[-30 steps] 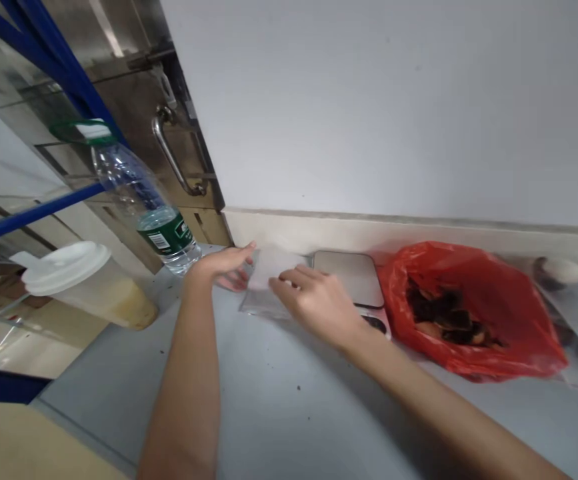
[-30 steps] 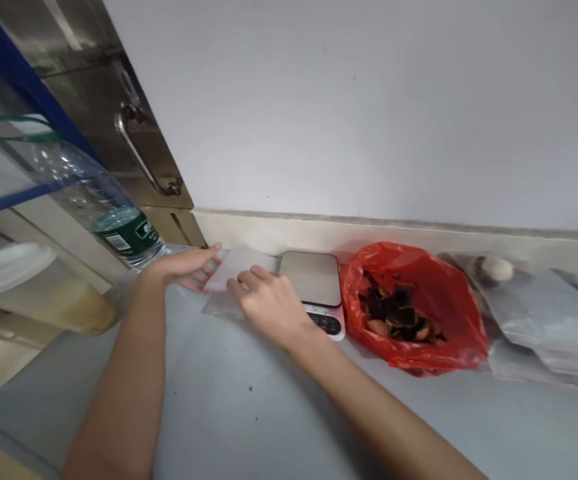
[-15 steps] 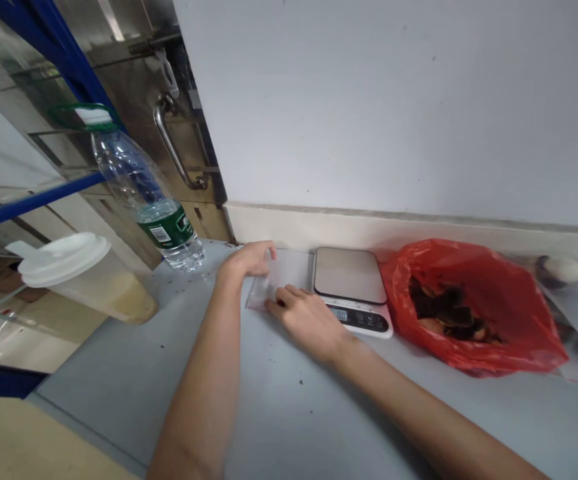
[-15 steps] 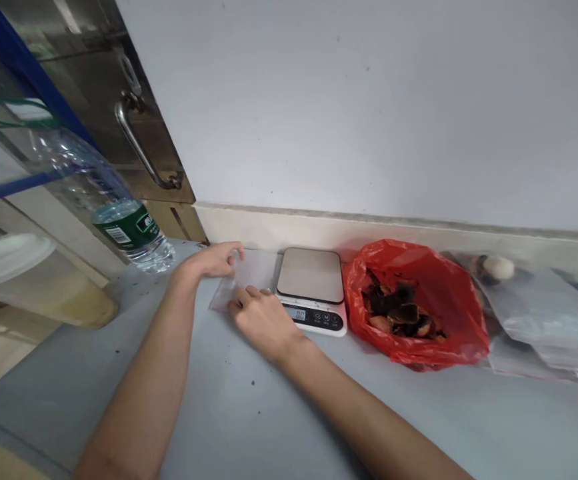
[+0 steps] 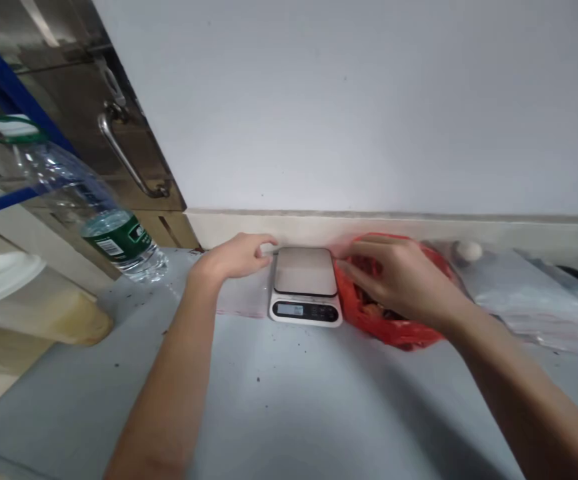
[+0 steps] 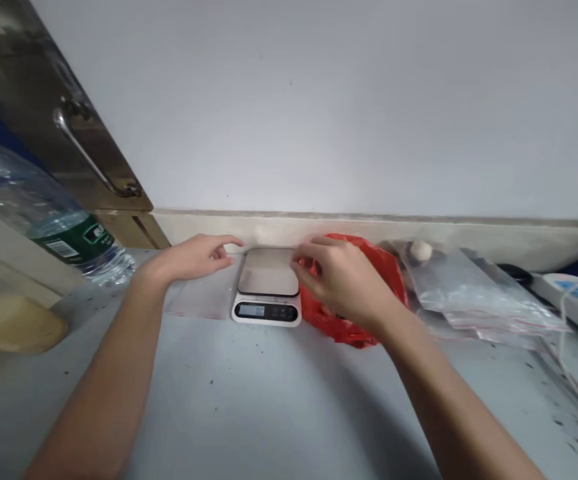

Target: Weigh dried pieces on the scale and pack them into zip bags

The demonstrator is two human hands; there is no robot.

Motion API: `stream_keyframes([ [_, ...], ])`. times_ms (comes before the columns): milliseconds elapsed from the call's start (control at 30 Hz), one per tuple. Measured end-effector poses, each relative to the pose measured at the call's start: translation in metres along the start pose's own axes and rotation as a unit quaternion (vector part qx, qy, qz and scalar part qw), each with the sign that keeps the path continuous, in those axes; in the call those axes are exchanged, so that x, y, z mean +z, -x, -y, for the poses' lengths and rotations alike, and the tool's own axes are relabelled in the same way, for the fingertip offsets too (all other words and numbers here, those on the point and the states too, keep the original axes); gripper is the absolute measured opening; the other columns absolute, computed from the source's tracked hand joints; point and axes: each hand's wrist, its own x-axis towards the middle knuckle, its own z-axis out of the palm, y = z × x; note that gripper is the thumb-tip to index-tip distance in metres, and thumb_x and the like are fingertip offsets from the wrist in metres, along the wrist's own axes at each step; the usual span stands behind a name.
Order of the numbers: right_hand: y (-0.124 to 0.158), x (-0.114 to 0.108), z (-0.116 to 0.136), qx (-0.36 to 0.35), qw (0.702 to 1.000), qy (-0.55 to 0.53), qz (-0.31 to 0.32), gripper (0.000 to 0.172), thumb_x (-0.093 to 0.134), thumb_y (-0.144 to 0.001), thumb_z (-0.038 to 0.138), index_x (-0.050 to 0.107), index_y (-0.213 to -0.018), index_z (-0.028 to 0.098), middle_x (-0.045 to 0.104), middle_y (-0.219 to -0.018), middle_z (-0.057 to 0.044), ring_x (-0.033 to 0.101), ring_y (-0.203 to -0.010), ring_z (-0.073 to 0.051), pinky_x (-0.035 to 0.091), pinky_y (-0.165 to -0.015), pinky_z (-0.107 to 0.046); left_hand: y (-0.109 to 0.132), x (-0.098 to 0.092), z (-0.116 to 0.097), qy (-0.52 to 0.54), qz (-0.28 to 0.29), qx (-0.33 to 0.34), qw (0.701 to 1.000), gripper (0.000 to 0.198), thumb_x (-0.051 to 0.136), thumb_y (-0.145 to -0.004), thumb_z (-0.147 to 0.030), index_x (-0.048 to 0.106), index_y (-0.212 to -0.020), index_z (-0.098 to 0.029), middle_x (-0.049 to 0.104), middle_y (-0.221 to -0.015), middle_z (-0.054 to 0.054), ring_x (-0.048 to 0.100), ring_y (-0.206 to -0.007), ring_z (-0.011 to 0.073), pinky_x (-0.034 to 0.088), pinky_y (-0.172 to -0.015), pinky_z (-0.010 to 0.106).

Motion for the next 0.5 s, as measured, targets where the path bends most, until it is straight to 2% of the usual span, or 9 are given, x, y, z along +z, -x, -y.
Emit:
stream_keyframes([
  [67,0.005,-0.010,-0.020,0.037,0.999,0.013,0.033,0.020,0.056,-0.091,0.024,0.074,-0.082,0.023,0.077,-0.082,-0.004,0.067,-0.069,-0.019,0.046,-0.061,-0.029,0.001,0.002,-0.022,0.023,-0.021,0.058,0.998,0.042,0.054,-0.089,-0.031,0.071,-0.127,-0.027,0.077,-0.094,0.004,0.070,-0.084,0.0243,0.049,-0.070,0.028],
  [167,0.012,-0.015,-0.045,0.069,0.984,-0.007,0.164,0.022,0.056,-0.088,0.021,0.077,-0.084,0.025,0.077,-0.076,-0.001,0.067,-0.064,-0.019,0.048,-0.060,-0.029,-0.001,0.014,-0.056,0.068,-0.047,0.155,0.984,0.034,0.052,-0.090,-0.027,0.075,-0.114,-0.025,0.076,-0.091,0.004,0.069,-0.080,0.0230,0.050,-0.070,0.030],
  [200,0.014,-0.017,-0.051,0.079,0.980,-0.003,0.183,0.023,0.055,-0.087,0.019,0.077,-0.082,0.024,0.077,-0.076,-0.002,0.068,-0.065,-0.019,0.048,-0.060,-0.029,-0.002,0.019,-0.067,0.079,-0.056,0.186,0.978,0.031,0.052,-0.090,-0.024,0.076,-0.109,-0.024,0.076,-0.092,0.004,0.069,-0.080,0.0228,0.050,-0.071,0.031],
  [333,0.020,-0.031,-0.060,0.107,0.983,0.049,0.141,0.026,0.055,-0.086,0.016,0.080,-0.088,0.023,0.082,-0.091,-0.007,0.072,-0.079,-0.022,0.051,-0.068,-0.031,-0.011,0.046,-0.097,0.061,-0.057,0.265,0.961,0.027,0.049,-0.095,-0.023,0.076,-0.097,-0.023,0.073,-0.101,0.006,0.066,-0.089,0.0228,0.053,-0.080,0.034],
  [400,0.023,-0.045,-0.057,0.132,0.984,0.038,0.118,0.026,0.058,-0.088,0.025,0.082,-0.098,0.025,0.083,-0.097,-0.006,0.074,-0.082,-0.023,0.054,-0.071,-0.032,-0.014,0.059,-0.107,0.038,-0.047,0.289,0.956,0.026,0.051,-0.099,-0.029,0.076,-0.101,-0.022,0.071,-0.109,0.008,0.065,-0.105,0.0249,0.053,-0.089,0.035],
  [500,0.030,-0.069,-0.059,0.175,0.983,0.013,0.051,0.029,0.059,-0.087,0.034,0.082,-0.103,0.026,0.083,-0.095,-0.004,0.075,-0.080,-0.023,0.057,-0.071,-0.033,-0.016,0.072,-0.117,0.014,-0.038,0.323,0.946,0.030,0.057,-0.101,-0.043,0.077,-0.111,-0.022,0.071,-0.121,0.009,0.051,-0.132,0.0288,0.047,-0.109,0.040],
])
